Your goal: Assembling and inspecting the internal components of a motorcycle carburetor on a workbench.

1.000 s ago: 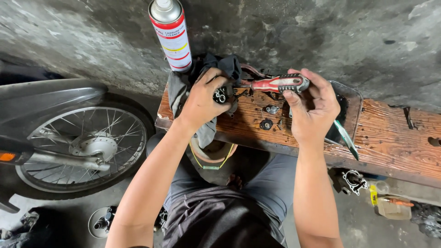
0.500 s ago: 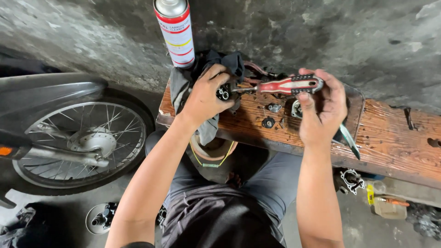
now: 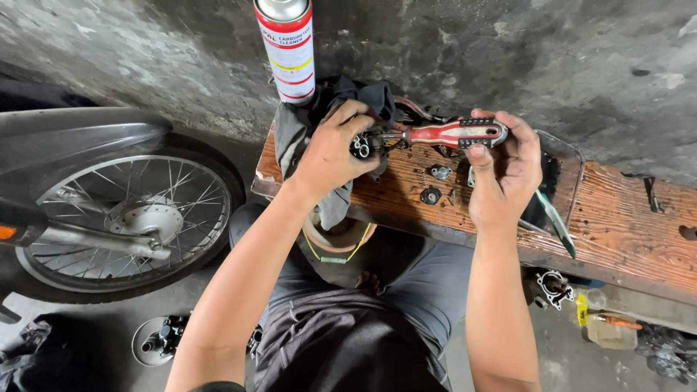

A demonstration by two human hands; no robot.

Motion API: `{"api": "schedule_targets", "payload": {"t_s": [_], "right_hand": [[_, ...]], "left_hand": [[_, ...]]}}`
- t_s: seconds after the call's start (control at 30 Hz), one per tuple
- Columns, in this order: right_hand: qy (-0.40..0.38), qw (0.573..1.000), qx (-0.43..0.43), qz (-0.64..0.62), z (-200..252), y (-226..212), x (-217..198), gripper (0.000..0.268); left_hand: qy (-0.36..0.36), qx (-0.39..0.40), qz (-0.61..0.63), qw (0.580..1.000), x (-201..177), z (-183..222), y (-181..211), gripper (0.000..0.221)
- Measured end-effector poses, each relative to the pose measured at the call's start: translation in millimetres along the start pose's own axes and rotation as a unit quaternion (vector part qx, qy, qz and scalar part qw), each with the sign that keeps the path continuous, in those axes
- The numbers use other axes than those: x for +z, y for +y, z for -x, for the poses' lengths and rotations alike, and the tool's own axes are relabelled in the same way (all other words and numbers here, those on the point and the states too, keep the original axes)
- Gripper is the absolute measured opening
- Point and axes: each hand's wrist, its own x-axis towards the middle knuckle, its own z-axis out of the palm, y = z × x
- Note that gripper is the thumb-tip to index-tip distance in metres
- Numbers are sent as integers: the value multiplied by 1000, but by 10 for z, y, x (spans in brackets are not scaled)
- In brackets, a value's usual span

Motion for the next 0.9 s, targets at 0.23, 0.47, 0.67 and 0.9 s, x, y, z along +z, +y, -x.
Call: {"api": "schedule_targets", "payload": {"t_s": [0.23,0.47,0.67,0.9], "right_hand": [[-4,1000,-7,30,-44,-83,6,43],[9,999,-9,46,-49,-154,44,44],[4,999,-9,43,-40,-160,-21,45],[-2,987,-7,159,-36,-164,-142,47]], "left_hand": [[0,-9,8,1000,38,-5,-18,40],[-17,-16,-11,1000,14,-4,16,44],[-18,-17,-27,999,39,-14,16,43],[-100,-56,-68,991,-85,-59,269,47]]}}
